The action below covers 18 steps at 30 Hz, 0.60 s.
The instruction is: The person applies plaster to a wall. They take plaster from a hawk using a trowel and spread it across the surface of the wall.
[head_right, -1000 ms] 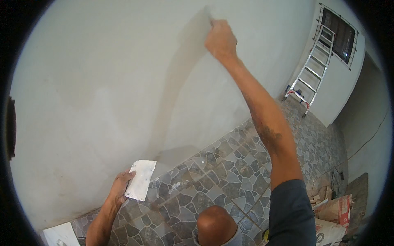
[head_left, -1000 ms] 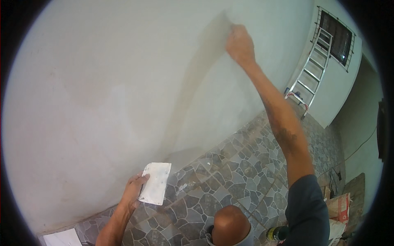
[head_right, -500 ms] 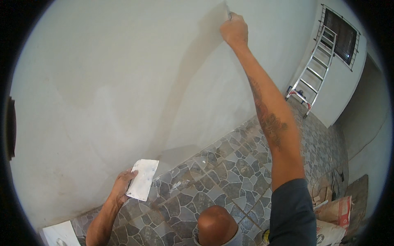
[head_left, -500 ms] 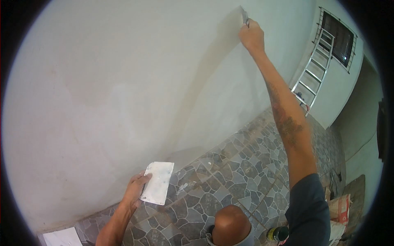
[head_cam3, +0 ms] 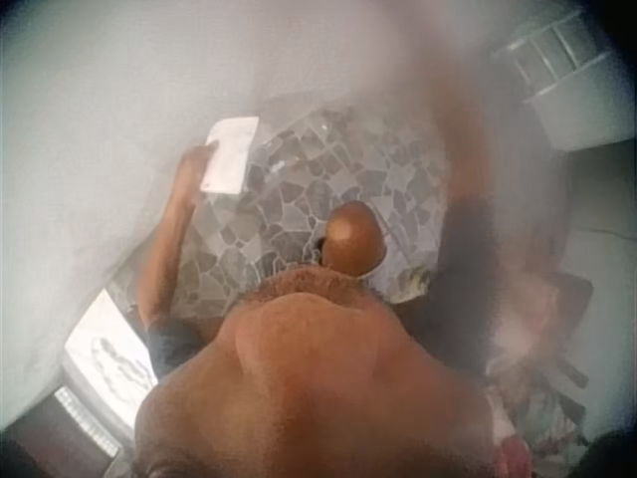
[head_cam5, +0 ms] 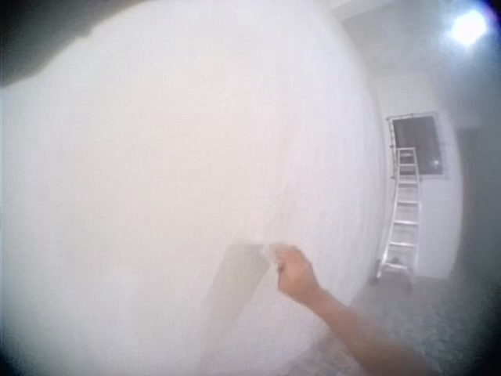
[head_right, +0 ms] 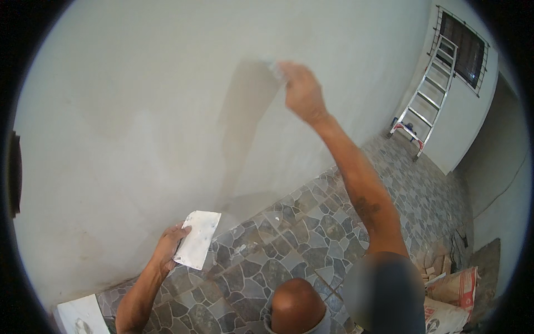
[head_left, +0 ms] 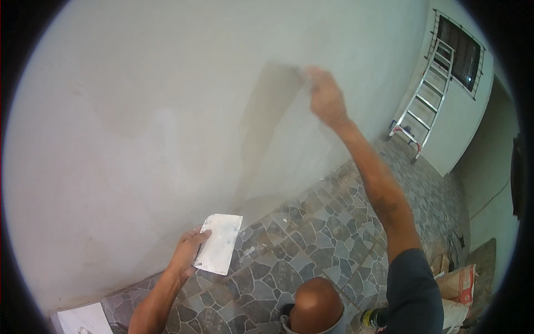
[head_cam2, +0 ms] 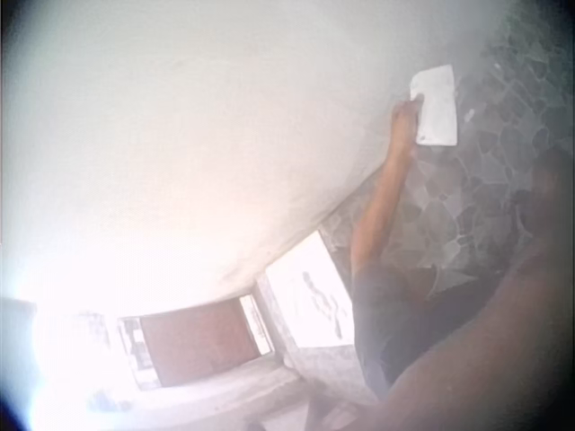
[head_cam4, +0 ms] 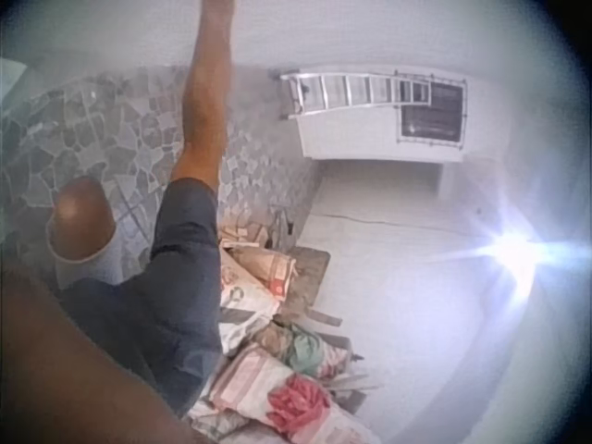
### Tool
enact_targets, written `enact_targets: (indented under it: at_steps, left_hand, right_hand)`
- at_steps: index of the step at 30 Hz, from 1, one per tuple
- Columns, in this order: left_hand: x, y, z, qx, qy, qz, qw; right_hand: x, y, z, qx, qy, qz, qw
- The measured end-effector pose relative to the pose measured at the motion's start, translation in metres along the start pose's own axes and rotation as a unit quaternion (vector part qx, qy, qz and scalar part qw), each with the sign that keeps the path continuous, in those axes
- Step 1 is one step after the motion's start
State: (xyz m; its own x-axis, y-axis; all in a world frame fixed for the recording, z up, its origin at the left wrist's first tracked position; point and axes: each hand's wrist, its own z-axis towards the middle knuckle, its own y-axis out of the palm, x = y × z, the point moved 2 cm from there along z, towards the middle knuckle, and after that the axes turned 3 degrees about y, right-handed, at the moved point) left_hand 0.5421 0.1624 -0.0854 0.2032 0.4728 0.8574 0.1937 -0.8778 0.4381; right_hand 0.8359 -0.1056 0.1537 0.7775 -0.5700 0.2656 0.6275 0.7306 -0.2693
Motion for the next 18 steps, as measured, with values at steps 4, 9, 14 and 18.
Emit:
enact_targets:
  at_steps: [4,9,14,18]
  left_hand:
    - [-0.006,-0.006,0.002,-0.012,0.001,-0.002,1.000]
    - [-0.006,-0.003,-0.001,0.004,0.004,-0.012,1.000]
    - [-0.021,-0.029,0.007,0.015,0.006,0.007,1.000]
    - [-0.014,-0.012,0.004,0.004,0.013,-0.018,1.000]
  right_hand:
    - [0.068,-0.005,0.054,0.049,0.370,-0.057,0.926]
    - [0.097,0.011,0.079,0.008,0.435,0.062,0.898]
    - [0.018,0.034,0.047,0.071,0.184,-0.081,0.977]
    - [-0.027,0.047,-0.018,0.067,0.044,-0.046,0.996]
